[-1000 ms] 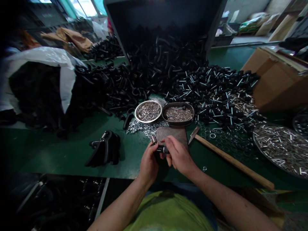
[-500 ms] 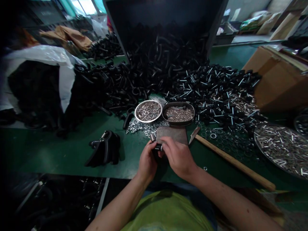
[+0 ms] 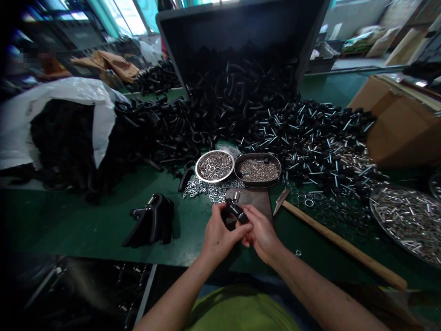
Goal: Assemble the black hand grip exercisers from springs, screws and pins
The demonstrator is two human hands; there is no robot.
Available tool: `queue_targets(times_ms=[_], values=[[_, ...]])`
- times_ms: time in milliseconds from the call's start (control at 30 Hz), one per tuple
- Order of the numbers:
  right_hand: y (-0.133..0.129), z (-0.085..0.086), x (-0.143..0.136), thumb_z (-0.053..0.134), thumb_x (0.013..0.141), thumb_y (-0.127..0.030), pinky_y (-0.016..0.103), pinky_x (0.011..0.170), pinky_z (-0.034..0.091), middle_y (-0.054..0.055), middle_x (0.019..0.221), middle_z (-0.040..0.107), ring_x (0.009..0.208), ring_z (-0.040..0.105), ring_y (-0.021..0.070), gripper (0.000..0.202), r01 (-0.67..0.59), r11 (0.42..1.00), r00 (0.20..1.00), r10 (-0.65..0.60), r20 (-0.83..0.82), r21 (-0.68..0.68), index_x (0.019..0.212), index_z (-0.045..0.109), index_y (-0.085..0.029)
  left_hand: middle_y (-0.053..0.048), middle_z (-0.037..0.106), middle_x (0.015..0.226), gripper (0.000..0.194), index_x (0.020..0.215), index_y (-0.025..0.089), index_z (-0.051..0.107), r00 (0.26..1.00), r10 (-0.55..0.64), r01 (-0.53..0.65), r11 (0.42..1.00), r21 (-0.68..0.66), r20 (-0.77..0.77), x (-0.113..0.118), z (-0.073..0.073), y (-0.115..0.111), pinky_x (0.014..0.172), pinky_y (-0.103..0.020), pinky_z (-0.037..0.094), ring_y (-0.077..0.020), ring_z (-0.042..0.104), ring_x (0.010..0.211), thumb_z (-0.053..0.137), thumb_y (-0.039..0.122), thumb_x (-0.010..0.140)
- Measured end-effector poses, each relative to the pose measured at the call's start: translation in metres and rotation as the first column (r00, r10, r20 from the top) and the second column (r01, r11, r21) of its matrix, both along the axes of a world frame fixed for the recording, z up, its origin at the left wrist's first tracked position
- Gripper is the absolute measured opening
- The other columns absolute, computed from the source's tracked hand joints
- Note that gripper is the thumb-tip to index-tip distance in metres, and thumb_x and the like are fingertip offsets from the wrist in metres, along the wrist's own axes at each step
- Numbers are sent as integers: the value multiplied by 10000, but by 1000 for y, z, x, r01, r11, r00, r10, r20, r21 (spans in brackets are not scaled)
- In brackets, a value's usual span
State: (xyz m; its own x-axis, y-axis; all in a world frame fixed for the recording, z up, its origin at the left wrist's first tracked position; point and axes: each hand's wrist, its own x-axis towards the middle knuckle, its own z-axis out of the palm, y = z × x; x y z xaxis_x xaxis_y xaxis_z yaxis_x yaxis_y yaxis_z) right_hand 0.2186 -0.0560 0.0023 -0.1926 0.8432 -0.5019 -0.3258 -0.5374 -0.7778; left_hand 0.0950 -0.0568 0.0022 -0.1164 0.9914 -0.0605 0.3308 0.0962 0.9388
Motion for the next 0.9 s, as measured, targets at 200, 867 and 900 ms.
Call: queue_targets(times_ms=[200,867,900], values=[[58,4,32,460,849,-408,205,414,365,-34,495,572,401,499,99,243,-489,843,713,239,659,223,809,529,-178,-68,625,839,506,972,219,539,875,-218,256,966,31,-433,-15,-15,13,668,-336,414,-261,593,763,745,468,583],[204,7,-105,618,758,-208,303,744,408,103,944,650,999,519,251,151,-901,372,139,-237,962,222,861,728,-188,-65,557,1007,508,972,202,555,687,-311,421,907,11,-657,-14,-23,18,801,-428,422,-268,488,953,733,478,584],[205,5,-106,619,752,-193,297,736,407,99,931,654,992,526,247,136,-899,377,143,-229,963,223,833,727,-188,-65,557,1006,505,967,202,555,689,-309,419,908,12,-656,-14,-23,18,803,-429,421,-268,488,953,733,477,582]])
